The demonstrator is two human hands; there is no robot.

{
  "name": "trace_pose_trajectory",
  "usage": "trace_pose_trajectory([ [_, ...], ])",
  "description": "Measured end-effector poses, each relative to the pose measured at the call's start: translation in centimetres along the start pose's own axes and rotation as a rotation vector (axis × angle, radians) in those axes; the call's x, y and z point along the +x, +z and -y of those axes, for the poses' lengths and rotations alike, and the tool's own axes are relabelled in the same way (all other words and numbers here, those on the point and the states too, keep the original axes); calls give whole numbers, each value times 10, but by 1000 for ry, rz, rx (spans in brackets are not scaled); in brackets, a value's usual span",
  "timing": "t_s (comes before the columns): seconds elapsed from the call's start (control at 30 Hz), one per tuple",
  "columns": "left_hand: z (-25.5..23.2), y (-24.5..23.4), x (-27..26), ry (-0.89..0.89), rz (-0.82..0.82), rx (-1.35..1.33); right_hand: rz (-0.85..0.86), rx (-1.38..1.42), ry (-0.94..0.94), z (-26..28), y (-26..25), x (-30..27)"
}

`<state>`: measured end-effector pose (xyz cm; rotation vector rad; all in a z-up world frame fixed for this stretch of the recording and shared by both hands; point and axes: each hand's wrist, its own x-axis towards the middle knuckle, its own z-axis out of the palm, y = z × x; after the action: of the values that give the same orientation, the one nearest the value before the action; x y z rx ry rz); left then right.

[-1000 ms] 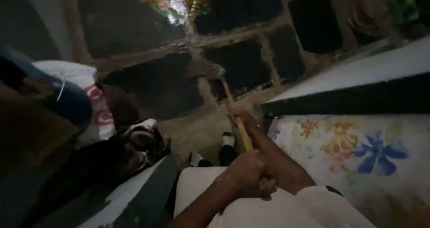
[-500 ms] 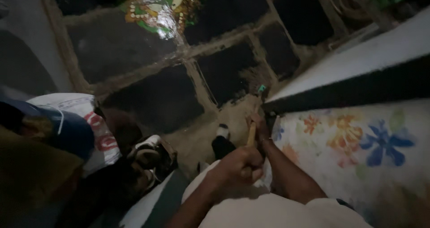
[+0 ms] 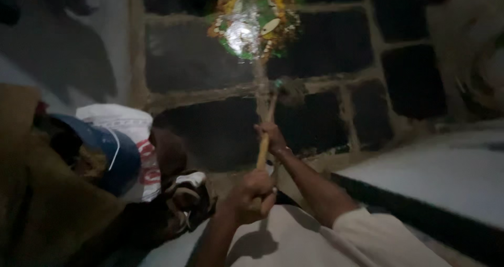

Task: The person mops a stone floor using a mop and bucket. They dip the mop into the bucket, wring it by hand, and wipe the mop head across the floor tiles near a door.

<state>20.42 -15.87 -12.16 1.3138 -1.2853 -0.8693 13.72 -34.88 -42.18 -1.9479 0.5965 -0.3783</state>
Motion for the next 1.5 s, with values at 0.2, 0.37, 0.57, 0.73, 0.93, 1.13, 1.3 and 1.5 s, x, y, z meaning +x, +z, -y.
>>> trace_pose_trajectory([
  [0.2, 0, -17, 3, -132, -143, 212, 340, 480, -41, 6, 96, 81],
  [0.37, -12, -7, 19, -312, -125, 229, 754, 725, 316, 5, 142, 94],
  [0.57, -3, -7, 35, -278, -35, 245, 811, -269, -460, 47, 88, 109],
  [0.73, 21, 3, 52, -105, 13, 182, 779, -390, -284, 31, 38, 122],
  [0.93, 28, 11, 73, -115, 267, 129, 510, -530, -88, -38, -34, 101],
  [1.13, 69, 27, 103, 77, 549, 49, 48, -106, 184, -106, -121, 36],
  [1.3, 93, 65, 124, 20, 626, -6, -149, -294, 275, -112, -169, -38],
  [1.5, 84, 71, 134, 12, 717, -27, -284, -414, 202, -107, -182, -69],
])
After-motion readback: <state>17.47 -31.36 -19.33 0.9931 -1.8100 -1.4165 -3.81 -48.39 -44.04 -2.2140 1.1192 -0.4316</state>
